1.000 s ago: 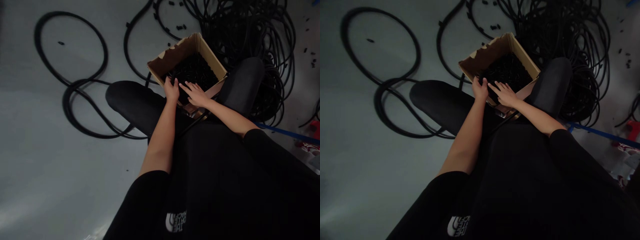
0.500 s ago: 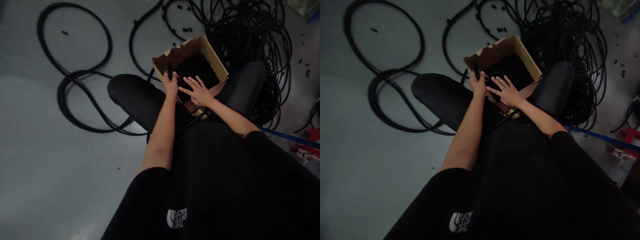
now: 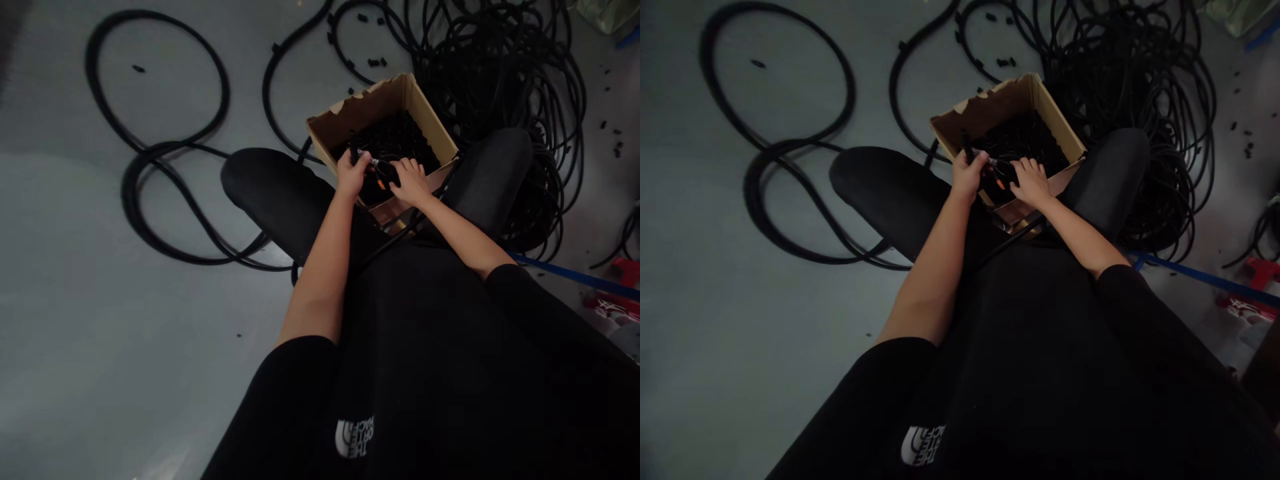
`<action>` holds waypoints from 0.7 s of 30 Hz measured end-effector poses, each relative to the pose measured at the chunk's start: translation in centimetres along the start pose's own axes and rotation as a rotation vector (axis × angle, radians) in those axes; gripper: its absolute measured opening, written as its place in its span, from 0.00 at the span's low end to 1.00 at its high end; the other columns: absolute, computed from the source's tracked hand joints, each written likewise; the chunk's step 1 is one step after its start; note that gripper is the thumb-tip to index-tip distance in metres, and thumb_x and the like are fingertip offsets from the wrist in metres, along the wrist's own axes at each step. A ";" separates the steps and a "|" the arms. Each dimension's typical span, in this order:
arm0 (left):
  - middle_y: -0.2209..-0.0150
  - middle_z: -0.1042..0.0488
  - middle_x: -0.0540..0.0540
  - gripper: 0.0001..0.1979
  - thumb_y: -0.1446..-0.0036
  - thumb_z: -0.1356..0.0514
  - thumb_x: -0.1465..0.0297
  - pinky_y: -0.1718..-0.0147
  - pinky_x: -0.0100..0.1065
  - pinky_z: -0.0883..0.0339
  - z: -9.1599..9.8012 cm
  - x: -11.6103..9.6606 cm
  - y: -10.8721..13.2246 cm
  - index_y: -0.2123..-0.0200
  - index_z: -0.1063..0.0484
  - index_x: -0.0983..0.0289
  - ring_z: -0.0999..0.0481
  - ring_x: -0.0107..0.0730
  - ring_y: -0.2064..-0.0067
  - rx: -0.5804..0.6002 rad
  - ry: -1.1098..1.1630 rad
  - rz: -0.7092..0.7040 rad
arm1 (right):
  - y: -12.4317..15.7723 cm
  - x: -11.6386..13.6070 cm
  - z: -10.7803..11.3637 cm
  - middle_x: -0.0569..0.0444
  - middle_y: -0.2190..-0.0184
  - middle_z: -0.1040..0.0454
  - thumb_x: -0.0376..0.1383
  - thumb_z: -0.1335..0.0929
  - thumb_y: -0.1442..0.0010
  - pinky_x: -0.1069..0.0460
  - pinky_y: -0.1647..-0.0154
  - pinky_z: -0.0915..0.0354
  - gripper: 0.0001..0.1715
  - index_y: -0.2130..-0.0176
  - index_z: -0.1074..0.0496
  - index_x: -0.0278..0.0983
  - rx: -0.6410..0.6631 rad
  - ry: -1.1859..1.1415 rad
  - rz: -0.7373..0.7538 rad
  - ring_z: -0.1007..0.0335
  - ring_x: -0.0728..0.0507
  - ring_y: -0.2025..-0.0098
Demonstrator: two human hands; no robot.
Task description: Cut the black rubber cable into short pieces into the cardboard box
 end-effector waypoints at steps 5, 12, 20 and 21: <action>0.62 0.19 0.56 0.48 0.44 0.25 0.16 0.48 0.51 0.10 -0.3 -0.8 0.7 0.58 0.23 0.56 0.07 0.52 0.54 0.062 -0.005 0.015 | -0.8 0.2 -0.4 0.24 0.24 0.16 0.27 0.31 0.18 0.24 0.12 0.33 0.33 0.20 0.25 0.25 0.062 -0.033 -0.018 0.26 0.20 0.16; 0.66 0.17 0.51 0.41 0.43 0.16 0.29 0.61 0.35 0.19 0.0 -1.8 1.5 0.61 0.25 0.57 0.11 0.38 0.64 0.022 0.046 0.113 | -1.5 -0.4 -1.3 0.28 0.21 0.17 0.25 0.31 0.18 0.26 0.16 0.25 0.29 0.23 0.24 0.32 0.087 -0.100 -0.037 0.23 0.22 0.16; 0.64 0.14 0.50 0.30 0.32 0.14 0.44 0.69 0.28 0.26 0.3 0.6 1.6 0.59 0.25 0.57 0.10 0.32 0.66 0.075 0.071 0.236 | -1.4 -0.5 -1.7 0.30 0.30 0.12 0.31 0.31 0.14 0.29 0.26 0.17 0.29 0.20 0.25 0.34 0.266 -0.163 -0.123 0.11 0.19 0.27; 0.64 0.14 0.50 0.29 0.31 0.15 0.45 0.69 0.28 0.26 0.2 0.7 1.6 0.59 0.25 0.57 0.10 0.32 0.67 0.088 0.063 0.240 | -1.3 -0.5 -1.6 0.29 0.31 0.11 0.32 0.30 0.14 0.29 0.26 0.16 0.27 0.22 0.22 0.33 0.291 -0.154 -0.137 0.10 0.18 0.28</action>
Point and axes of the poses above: each hand's wrist, its own y-axis away from the middle knuckle, its own z-axis out of the back of the hand, x = y × z, the point moved 4 cm from there along -y, towards the middle knuckle
